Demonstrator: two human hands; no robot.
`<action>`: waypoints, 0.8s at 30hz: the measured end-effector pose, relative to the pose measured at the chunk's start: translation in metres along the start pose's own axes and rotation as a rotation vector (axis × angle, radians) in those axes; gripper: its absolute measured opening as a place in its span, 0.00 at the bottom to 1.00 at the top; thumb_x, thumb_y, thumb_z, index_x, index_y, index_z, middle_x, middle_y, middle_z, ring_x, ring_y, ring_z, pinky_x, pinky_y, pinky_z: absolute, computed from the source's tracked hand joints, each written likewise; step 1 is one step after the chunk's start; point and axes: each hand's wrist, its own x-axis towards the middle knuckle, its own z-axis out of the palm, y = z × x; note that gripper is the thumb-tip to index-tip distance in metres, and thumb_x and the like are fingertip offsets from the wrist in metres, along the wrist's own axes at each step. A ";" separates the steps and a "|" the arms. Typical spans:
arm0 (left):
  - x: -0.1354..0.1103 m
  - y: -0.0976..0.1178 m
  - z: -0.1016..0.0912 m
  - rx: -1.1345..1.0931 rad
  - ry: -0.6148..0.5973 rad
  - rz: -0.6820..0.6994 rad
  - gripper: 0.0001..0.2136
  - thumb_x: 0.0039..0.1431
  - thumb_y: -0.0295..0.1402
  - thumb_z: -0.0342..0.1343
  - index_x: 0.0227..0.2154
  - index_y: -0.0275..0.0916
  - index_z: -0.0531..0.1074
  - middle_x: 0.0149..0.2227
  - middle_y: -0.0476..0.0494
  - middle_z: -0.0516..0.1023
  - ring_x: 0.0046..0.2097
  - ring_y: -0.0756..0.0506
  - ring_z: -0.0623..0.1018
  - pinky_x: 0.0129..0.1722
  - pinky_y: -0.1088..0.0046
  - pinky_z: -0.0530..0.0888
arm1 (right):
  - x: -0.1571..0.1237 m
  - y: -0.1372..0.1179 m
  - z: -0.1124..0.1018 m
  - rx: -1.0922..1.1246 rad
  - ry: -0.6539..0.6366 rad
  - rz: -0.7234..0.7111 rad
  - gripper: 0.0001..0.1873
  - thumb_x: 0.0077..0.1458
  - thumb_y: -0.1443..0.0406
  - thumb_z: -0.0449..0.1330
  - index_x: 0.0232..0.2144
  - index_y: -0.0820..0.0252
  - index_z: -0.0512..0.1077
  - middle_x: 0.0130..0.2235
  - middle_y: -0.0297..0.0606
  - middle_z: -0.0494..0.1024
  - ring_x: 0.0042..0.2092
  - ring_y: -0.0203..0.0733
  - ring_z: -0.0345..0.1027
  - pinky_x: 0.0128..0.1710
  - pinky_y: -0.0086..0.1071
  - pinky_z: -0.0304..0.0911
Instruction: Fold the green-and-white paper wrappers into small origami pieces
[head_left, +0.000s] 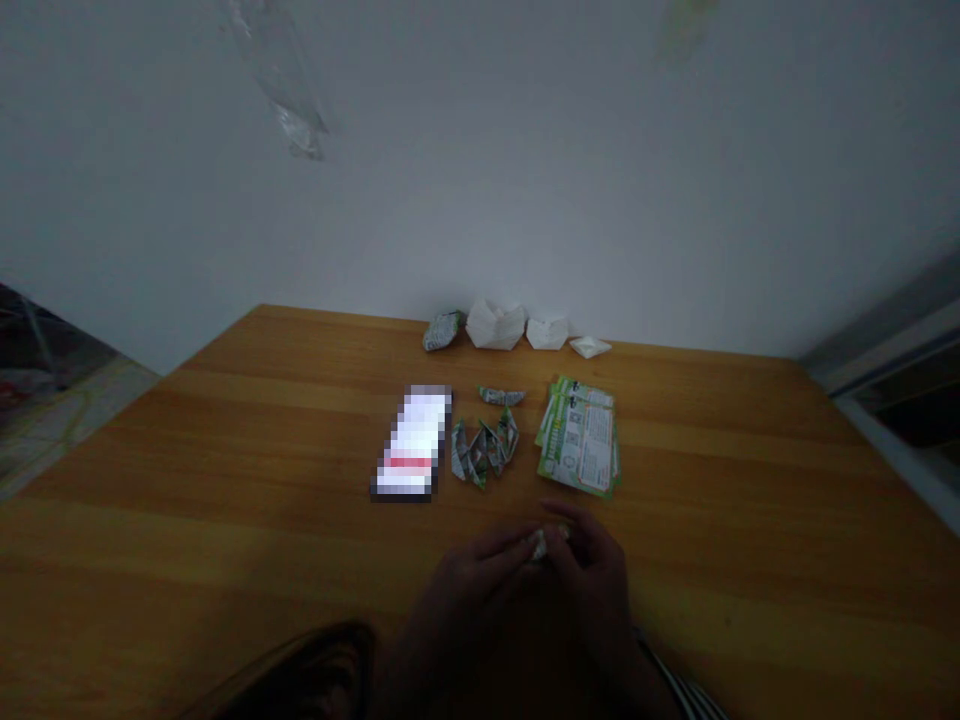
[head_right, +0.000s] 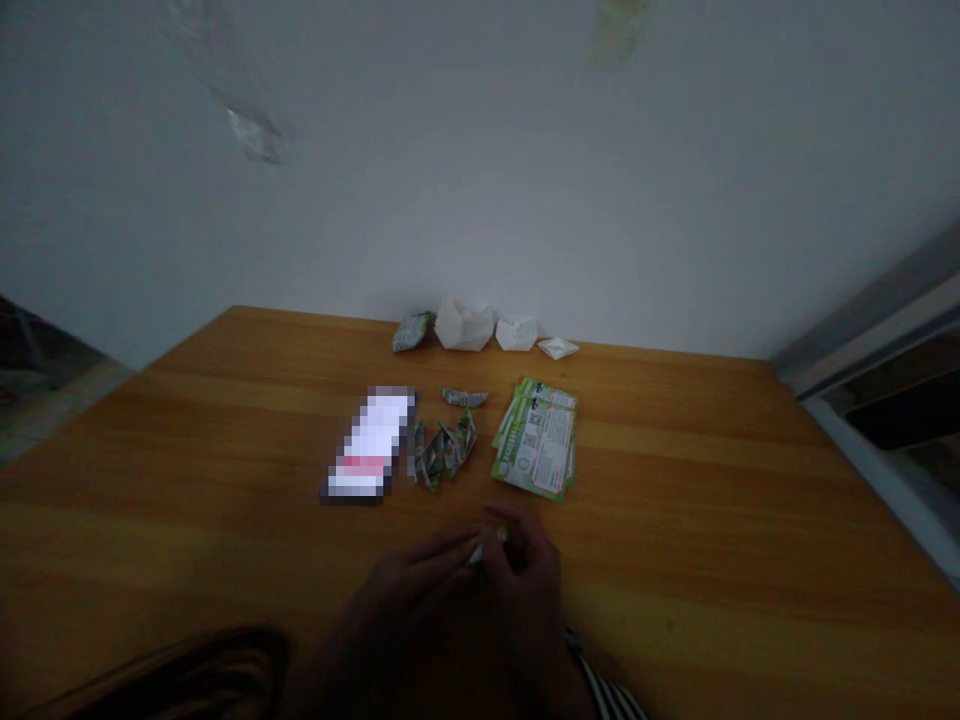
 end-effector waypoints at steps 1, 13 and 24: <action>0.000 0.003 0.000 -0.016 -0.017 0.001 0.15 0.61 0.32 0.50 0.50 0.49 0.72 0.52 0.47 0.75 0.51 0.43 0.75 0.53 0.73 0.67 | 0.001 0.000 0.000 -0.011 -0.012 -0.015 0.17 0.50 0.60 0.61 0.43 0.61 0.72 0.23 0.30 0.70 0.24 0.35 0.65 0.24 0.26 0.64; 0.005 0.005 0.000 -0.309 -0.018 -0.172 0.13 0.60 0.34 0.52 0.43 0.41 0.78 0.39 0.46 0.82 0.44 0.40 0.78 0.46 0.68 0.71 | 0.002 -0.001 -0.001 -0.198 -0.111 -0.140 0.28 0.54 0.63 0.59 0.57 0.60 0.61 0.26 0.28 0.66 0.27 0.35 0.62 0.27 0.26 0.63; -0.004 -0.009 0.017 0.237 0.181 0.036 0.19 0.58 0.22 0.47 0.52 0.39 0.70 0.49 0.35 0.74 0.45 0.42 0.78 0.44 0.72 0.75 | -0.011 0.000 0.009 -0.492 -0.145 -0.352 0.34 0.55 0.68 0.53 0.63 0.59 0.49 0.50 0.45 0.74 0.49 0.47 0.70 0.48 0.37 0.67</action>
